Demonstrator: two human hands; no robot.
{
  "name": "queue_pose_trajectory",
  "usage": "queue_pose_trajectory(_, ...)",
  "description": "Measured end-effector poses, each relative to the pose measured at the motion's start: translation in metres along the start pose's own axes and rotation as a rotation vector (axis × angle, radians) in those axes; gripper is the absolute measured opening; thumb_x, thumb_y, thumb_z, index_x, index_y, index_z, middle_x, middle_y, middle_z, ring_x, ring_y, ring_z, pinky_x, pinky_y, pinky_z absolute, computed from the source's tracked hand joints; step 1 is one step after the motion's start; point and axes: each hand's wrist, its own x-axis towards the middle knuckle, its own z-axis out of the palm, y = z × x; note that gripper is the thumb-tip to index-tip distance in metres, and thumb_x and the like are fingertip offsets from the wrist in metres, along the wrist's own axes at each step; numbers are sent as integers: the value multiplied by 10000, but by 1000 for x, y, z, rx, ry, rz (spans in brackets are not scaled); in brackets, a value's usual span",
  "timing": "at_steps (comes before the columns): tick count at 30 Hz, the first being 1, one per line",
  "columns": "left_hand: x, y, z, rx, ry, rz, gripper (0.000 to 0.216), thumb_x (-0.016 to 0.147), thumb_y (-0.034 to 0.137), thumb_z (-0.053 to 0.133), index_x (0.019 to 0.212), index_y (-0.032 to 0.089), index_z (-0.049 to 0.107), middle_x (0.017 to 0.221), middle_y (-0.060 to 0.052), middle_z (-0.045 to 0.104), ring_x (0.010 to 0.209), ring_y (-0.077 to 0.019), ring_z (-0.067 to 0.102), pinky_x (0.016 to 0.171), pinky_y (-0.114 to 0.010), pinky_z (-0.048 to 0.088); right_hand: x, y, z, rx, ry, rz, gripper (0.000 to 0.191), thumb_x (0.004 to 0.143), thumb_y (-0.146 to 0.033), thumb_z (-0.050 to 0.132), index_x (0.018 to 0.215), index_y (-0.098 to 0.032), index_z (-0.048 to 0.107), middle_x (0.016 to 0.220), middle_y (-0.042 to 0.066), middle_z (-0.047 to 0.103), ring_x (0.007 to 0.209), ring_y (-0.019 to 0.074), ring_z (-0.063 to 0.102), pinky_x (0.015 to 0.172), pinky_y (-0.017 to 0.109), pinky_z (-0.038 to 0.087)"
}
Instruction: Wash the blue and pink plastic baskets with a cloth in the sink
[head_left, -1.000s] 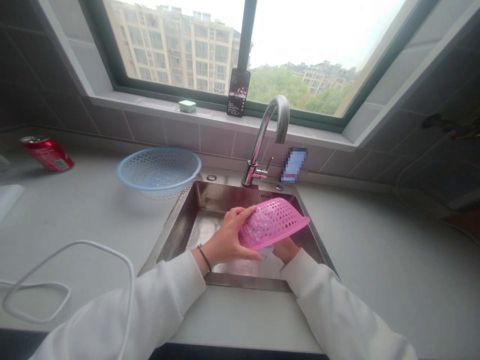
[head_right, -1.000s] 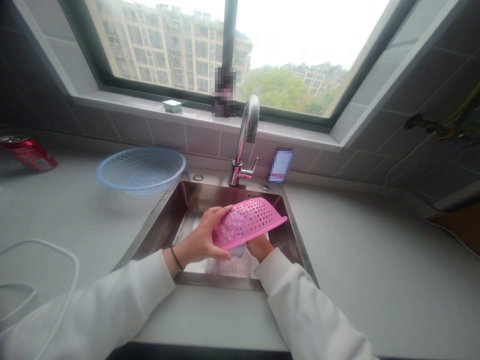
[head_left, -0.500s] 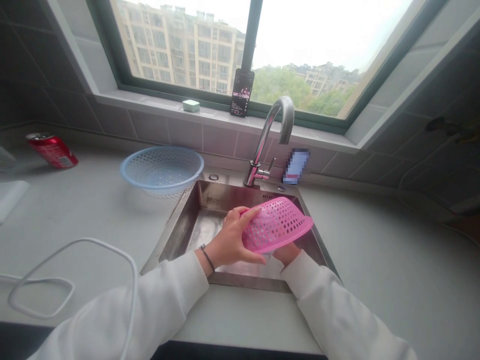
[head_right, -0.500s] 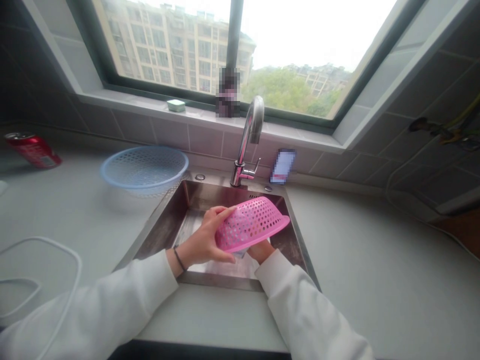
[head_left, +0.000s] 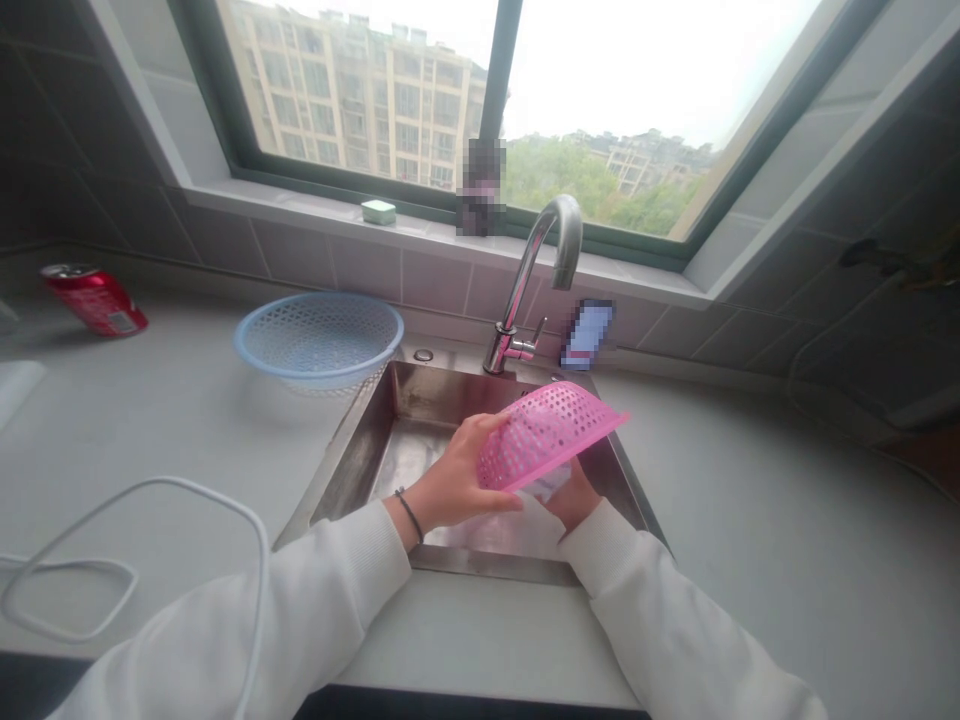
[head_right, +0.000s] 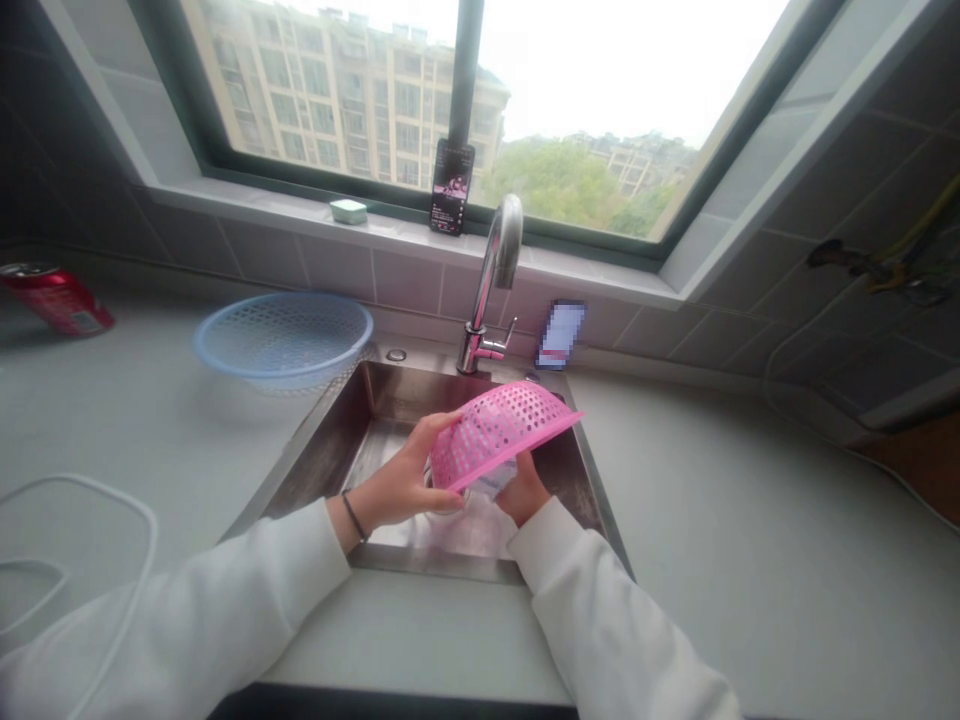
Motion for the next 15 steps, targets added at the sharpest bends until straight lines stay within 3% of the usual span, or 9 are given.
queue_pose_trajectory(5, -1, -4, 4, 41, 44, -20, 1149, 503, 536, 958, 1483, 332, 394, 1393, -109, 403, 1353, -384, 394, 1179, -593, 294, 0, 5, -1, 93, -48, 40, 575, 712, -646, 736, 1145, -271, 692, 1255, 81, 714, 1265, 351, 599, 1087, 534, 467)
queue_pose_trajectory(10, -1, -1, 3, 37, 28, -40, 1135, 465, 545, 968, 1447, 330, 442, 1341, -96, 392, 1317, -379, 407, 1168, -592, 307, 0, 2, -21, 84, 52, -3, 548, 787, -758, 570, 1083, -320, 714, 1248, 53, 719, 1290, 337, 585, 1098, 567, 453)
queue_pose_trajectory(15, -1, -2, 6, 55, 81, -53, 1122, 441, 572, 965, 1411, 301, 472, 1290, -89, 390, 1289, -364, 403, 1164, -593, 310, 6, 9, -5, 41, 0, 15, 586, 745, -732, 625, 1098, -270, 703, 1221, 84, 726, 1219, 335, 631, 1045, 529, 497)
